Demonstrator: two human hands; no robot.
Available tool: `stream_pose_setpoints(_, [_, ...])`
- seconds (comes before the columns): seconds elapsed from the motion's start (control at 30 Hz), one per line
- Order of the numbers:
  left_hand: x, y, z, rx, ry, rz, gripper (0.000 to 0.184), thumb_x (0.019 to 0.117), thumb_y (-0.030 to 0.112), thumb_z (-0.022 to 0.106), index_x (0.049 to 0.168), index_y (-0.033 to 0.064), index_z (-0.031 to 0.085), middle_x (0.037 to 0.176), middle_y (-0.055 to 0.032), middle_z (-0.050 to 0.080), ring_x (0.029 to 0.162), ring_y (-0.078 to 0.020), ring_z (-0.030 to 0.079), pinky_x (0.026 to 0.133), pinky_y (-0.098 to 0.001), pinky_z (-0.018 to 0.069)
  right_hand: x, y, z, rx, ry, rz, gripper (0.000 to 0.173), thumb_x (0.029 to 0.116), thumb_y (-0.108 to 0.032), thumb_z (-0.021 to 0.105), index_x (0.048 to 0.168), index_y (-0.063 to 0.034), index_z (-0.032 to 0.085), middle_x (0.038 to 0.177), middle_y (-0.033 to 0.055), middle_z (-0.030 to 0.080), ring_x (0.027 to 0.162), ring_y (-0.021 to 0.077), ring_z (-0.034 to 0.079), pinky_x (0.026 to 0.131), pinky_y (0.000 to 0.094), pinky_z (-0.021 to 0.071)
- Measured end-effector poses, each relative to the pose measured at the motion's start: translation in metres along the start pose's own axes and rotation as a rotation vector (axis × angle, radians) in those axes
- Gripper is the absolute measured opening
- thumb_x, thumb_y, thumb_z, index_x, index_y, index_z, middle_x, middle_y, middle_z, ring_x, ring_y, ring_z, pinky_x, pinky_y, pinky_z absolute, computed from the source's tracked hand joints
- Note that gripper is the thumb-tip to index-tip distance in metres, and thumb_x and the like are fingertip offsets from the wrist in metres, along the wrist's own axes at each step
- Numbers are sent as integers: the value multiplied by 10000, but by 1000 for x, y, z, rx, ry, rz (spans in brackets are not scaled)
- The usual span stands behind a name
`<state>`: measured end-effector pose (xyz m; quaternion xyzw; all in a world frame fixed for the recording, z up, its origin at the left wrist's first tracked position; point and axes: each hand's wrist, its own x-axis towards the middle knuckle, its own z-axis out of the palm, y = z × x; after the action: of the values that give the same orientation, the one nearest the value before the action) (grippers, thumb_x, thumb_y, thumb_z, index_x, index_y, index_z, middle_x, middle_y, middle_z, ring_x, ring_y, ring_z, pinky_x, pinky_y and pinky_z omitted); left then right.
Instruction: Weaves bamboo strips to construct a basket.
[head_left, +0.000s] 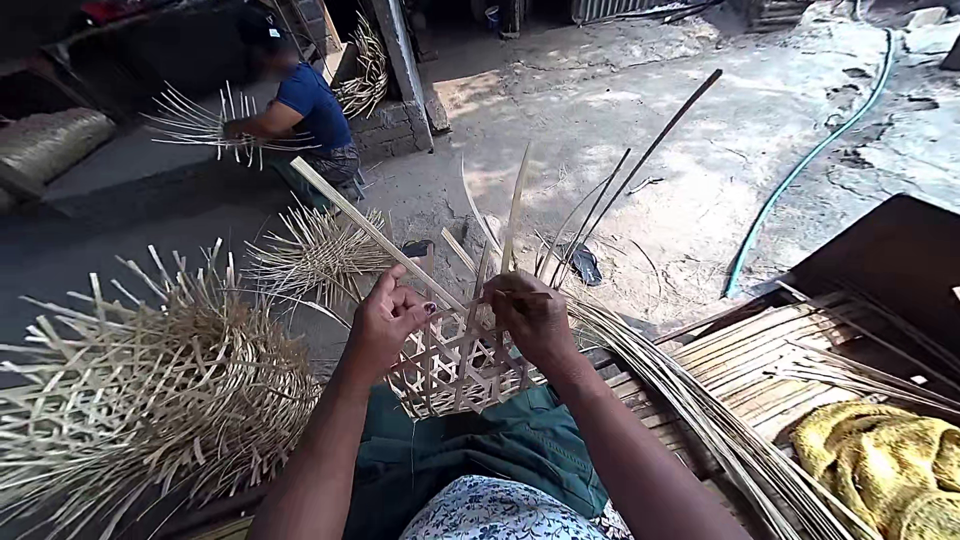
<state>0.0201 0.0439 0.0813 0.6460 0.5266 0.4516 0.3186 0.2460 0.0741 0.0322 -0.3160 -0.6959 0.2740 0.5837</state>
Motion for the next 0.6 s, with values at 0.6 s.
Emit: stream_pose_setpoints(0.6, [-12, -15, 9, 242, 148, 322, 386, 952, 146, 649, 1319, 44, 586, 889, 13, 736, 722, -37, 671, 674, -236, 573, -5, -22, 1, -441, -232, 13, 442, 888, 17, 631, 1158, -291, 795, 858, 126, 617, 636, 242, 615, 526, 445, 523])
